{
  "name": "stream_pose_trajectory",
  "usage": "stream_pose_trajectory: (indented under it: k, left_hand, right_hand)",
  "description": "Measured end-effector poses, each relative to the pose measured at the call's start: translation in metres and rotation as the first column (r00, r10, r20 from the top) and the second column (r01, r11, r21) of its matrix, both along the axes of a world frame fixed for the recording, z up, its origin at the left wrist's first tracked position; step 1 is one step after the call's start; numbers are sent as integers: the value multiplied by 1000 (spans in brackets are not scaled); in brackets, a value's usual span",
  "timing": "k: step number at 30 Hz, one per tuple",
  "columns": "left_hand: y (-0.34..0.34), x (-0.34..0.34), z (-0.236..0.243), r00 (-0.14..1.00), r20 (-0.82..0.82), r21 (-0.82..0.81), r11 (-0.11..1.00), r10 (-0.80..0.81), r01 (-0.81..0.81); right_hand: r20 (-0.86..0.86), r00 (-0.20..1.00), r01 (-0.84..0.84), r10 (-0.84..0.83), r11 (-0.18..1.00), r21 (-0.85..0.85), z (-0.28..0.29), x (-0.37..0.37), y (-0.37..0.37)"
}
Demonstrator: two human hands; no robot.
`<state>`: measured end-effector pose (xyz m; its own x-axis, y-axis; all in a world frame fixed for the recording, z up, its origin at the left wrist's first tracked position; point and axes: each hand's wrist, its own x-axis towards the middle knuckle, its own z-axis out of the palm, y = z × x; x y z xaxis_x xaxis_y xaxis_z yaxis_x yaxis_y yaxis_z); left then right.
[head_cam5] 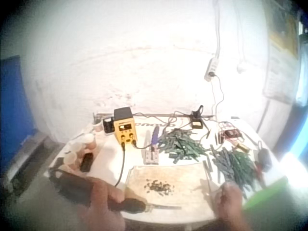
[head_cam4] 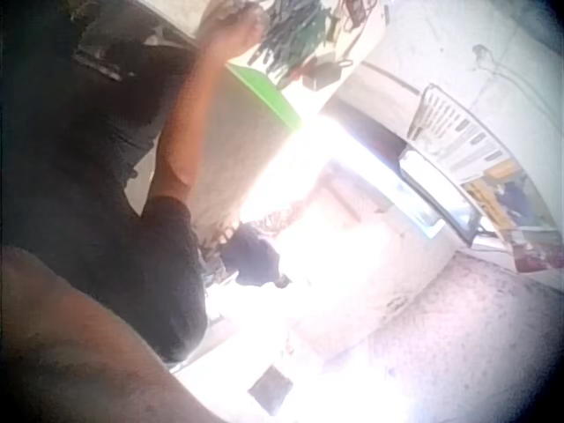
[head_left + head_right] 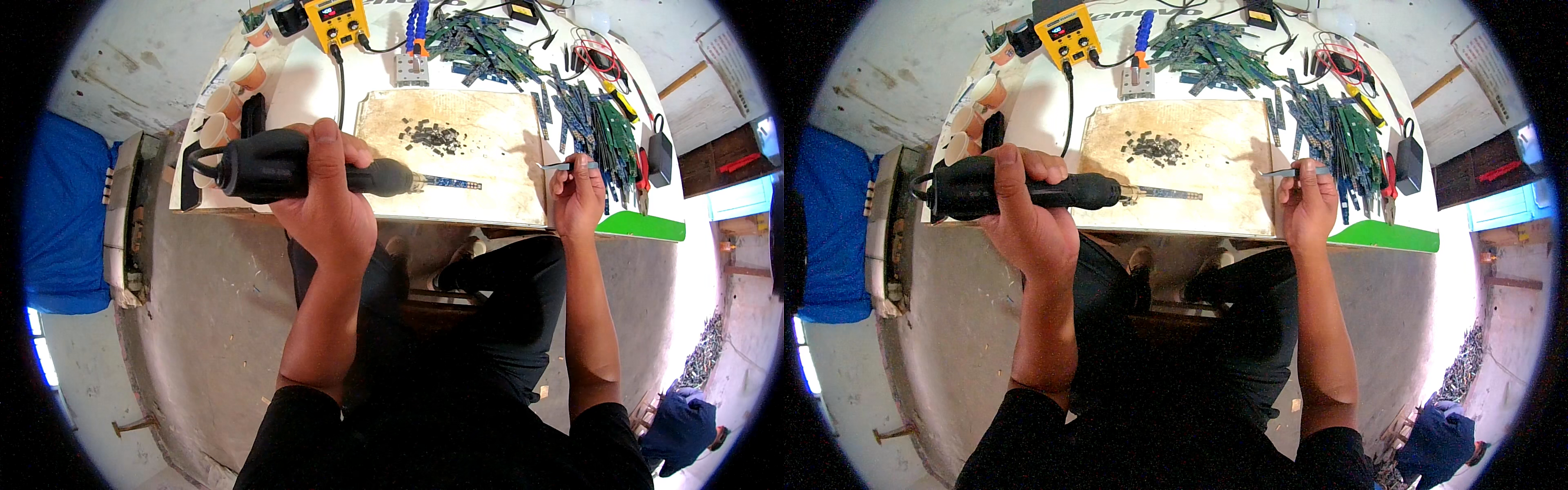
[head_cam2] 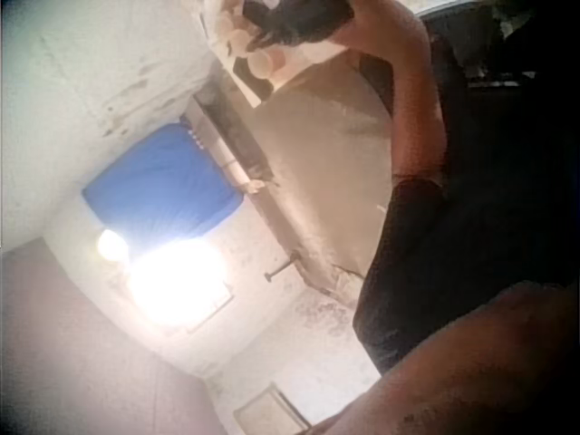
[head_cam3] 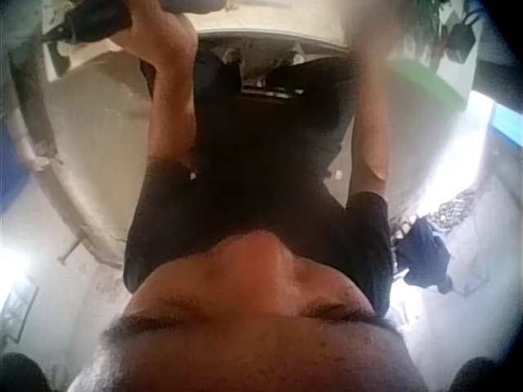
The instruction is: The person uses a rotary tool to scrape and remove components from small green circuit board strips held with tweezers. The person works over a wooden board, creating a pile of black debris from the removed parts. The person handles multiple circuit board strips sequentially, scraping them with the tool and placing the processed pieces aside.
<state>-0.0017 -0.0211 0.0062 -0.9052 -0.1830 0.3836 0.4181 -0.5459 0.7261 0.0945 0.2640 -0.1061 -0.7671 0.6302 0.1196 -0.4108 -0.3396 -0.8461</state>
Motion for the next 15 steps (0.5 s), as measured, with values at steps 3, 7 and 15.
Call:
stream_pose_trajectory:
  k: [3,7,15]
  left_hand:
    - [1,0,-1,1000,7,4,1000,-8,8]
    - [3,2,-4,999,42,-128,992,21,-15]
    - [9,4,-4,999,34,-79,997,-23,26]
  right_hand:
    - [1,1000,0,0,1000,0,2,0,-2]
    - [22,1000,2,-2,1000,-7,0,0,0]
    - [18,1000,-5,5,1000,-4,-2,0,1]
